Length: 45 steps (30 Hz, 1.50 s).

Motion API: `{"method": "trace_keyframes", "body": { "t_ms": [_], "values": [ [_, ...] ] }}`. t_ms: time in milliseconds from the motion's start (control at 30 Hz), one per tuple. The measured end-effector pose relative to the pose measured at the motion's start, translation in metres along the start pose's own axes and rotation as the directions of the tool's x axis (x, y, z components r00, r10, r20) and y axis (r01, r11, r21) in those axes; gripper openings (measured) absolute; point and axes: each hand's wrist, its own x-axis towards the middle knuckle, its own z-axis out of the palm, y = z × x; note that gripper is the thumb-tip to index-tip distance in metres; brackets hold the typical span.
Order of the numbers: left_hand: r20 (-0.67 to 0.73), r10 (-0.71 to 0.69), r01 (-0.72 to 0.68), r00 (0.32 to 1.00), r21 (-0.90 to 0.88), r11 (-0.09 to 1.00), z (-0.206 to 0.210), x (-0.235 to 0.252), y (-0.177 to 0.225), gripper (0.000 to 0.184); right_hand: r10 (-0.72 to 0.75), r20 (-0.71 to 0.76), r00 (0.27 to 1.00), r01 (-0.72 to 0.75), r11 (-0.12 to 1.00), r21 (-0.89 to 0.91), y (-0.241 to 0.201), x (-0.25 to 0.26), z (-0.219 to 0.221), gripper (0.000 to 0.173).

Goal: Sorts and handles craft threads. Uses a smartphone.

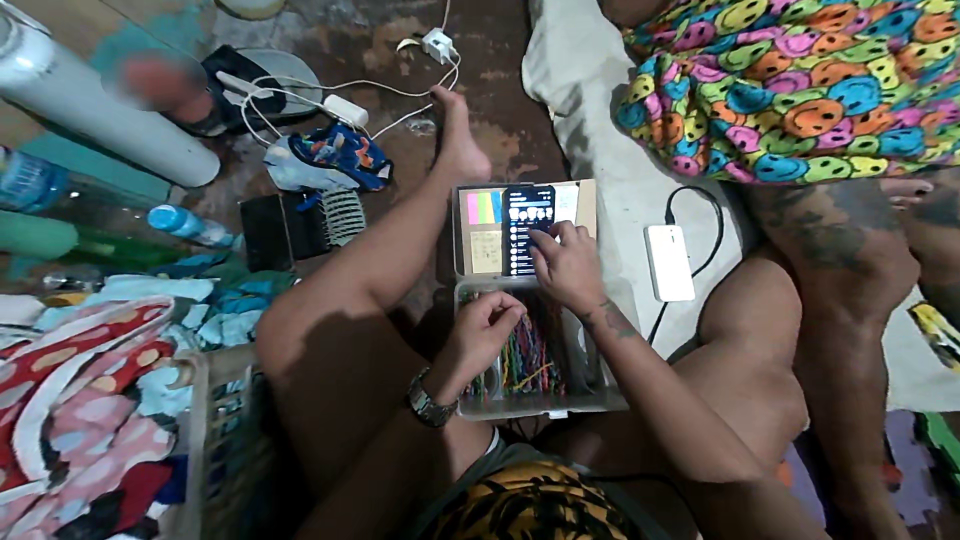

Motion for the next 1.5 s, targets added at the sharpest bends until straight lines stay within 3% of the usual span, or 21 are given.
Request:
{"method": "trace_keyframes", "body": {
  "t_ms": [133,333,500,900,1100,1200,1300,1500],
  "values": [
    [0.033,-0.022,0.022,0.999,0.001,1.0,0.0,0.0,-0.002,0.018,-0.039,-0.035,0.999,0.038,0.999,-0.029,0.012,-0.023,0.003,0.045],
    [0.087,-0.032,0.03,0.996,0.02,0.999,0.01,0.001,-0.004,0.019,0.167,0.1,0.981,-0.158,0.983,-0.09,0.009,-0.029,-0.005,0.057],
    [0.109,-0.047,0.044,0.993,0.032,0.999,0.014,0.001,-0.008,0.019,0.122,0.133,0.984,-0.106,0.987,-0.124,0.008,-0.029,-0.004,0.07],
    [0.131,-0.057,0.051,0.99,0.045,0.998,0.018,0.002,-0.009,0.019,0.015,0.079,0.997,-0.018,0.999,0.039,0.014,-0.035,-0.006,0.059],
    [0.134,-0.061,0.057,0.989,0.036,0.998,0.018,0.002,-0.01,0.018,0.195,0.209,0.958,-0.245,0.937,0.249,0.015,-0.021,-0.023,0.03],
    [0.138,-0.06,0.057,0.989,0.029,0.998,0.018,0.002,-0.009,0.017,0.219,0.19,0.957,-0.264,0.928,0.263,0.017,-0.011,-0.027,0.025],
    [0.136,-0.059,0.054,0.989,0.034,0.998,0.018,0.002,-0.011,0.018,0.225,0.152,0.962,-0.259,0.93,0.261,0.018,-0.004,-0.027,0.03],
    [0.136,-0.066,0.058,0.988,0.062,0.996,0.018,0.002,-0.009,0.019,0.345,0.208,0.915,-0.388,0.895,0.222,0.006,0.009,-0.029,0.051]
  ]
}}
